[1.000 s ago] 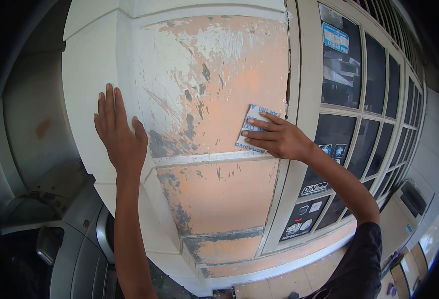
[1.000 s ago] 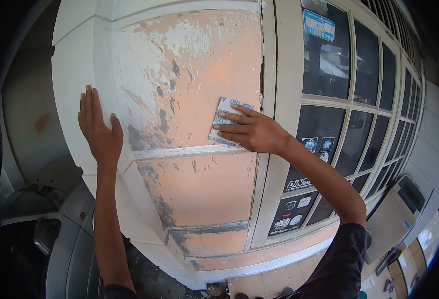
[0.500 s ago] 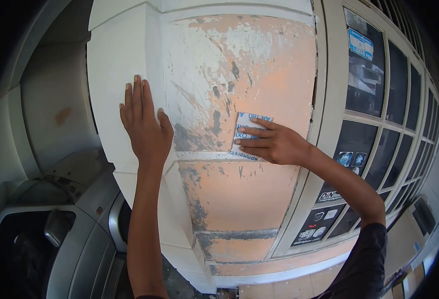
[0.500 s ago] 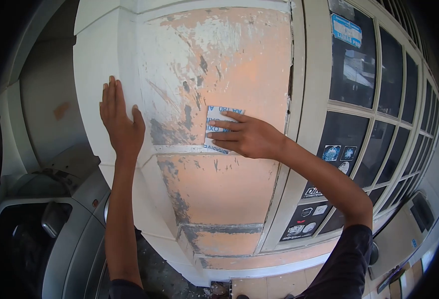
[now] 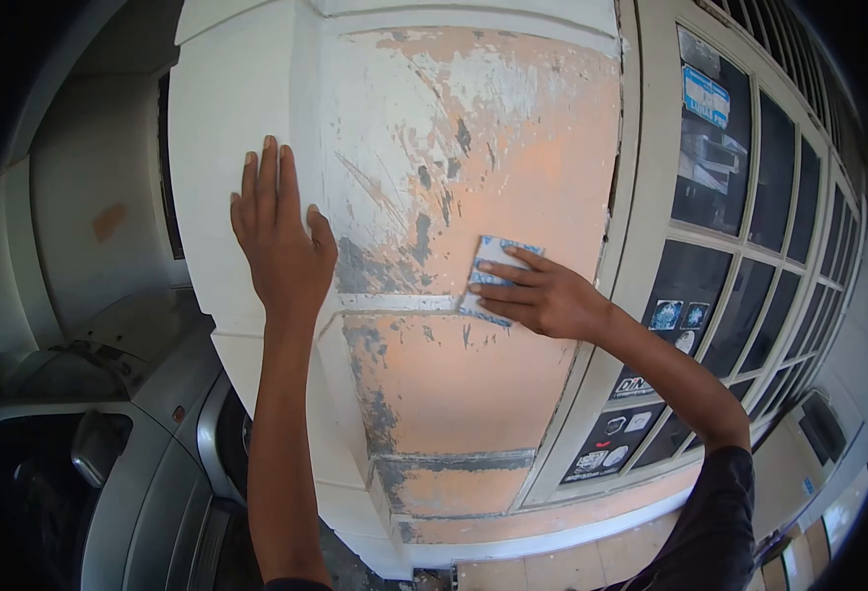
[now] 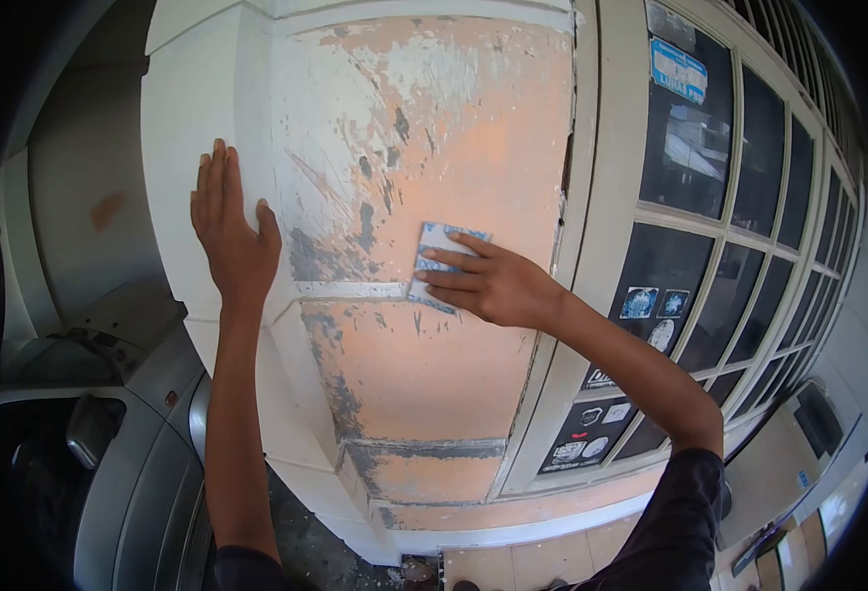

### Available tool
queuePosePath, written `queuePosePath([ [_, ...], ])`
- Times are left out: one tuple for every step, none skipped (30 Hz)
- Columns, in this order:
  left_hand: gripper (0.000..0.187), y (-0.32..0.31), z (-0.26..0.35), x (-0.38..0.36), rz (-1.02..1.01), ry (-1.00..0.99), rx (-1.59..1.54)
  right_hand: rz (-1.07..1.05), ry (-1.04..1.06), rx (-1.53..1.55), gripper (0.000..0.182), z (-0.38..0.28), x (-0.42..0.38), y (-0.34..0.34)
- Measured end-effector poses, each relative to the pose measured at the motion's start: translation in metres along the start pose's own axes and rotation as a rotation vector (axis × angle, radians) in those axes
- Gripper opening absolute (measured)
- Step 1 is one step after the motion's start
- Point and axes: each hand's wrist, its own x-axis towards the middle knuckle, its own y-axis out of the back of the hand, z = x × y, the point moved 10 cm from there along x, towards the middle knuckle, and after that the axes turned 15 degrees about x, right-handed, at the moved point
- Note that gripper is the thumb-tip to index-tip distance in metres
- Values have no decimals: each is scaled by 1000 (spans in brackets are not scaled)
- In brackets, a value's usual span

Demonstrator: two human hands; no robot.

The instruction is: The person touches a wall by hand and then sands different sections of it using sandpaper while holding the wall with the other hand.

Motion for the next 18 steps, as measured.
queuePosePath([
  [71, 3, 1, 1, 12, -6, -13, 25, -7, -9, 30, -7, 3, -3],
  [71, 1, 2, -1, -5, -12, -20, 49, 58, -48, 32, -15, 28, -3],
  [71, 1, 1, 0, -9, -11, -24, 87, 72, 17, 33, -20, 58, -4],
  [71, 1, 1, 0, -4, -25, -43, 128, 109, 18, 33, -27, 87, -2],
  [71, 3, 2, 0, -2, -40, -66, 182, 118, 130, 33, -30, 112, -3],
  [71, 3, 1, -1, -11, -38, -64, 186, 107, 98, 32, -31, 127, -9],
  [70, 2, 1, 0, -17, -40, -61, 194, 96, 89, 32, -28, 119, -6],
  [71, 2, 2, 1, -13, -45, -62, 198, 91, 81, 32, -24, 106, -4],
  [71, 2, 1, 0, -10, -42, -60, 197, 92, 77, 32, -21, 90, 0],
  [71, 1, 0, 0, -13, -38, -59, 179, 55, 86, 34, -14, 61, 5],
  [71, 1, 0, -1, -15, -36, -59, 204, 7, 92, 38, -6, 29, 11],
  [72, 1, 0, 0, -17, -32, -58, 181, -93, 78, 39, 3, -5, 19],
  [72, 1, 0, 0, -21, -28, -54, 173, -213, 56, 39, 14, -43, 25],
  [70, 0, 1, 0, -16, -27, -47, 147, -334, 18, 42, 24, -83, 31],
  [69, 0, 2, 0, -10, -27, -37, 121, -453, -18, 46, 35, -108, 34],
  [67, 0, 1, 0, -5, -20, -24, 164, -462, -16, 47, 42, -114, 35],
  [64, 1, 0, 1, 11, -17, -32, 203, -472, -8, 49, 46, -117, 34],
  [62, 1, 1, 1, 17, -21, -41, 241, -490, 10, 50, 45, -120, 31],
])
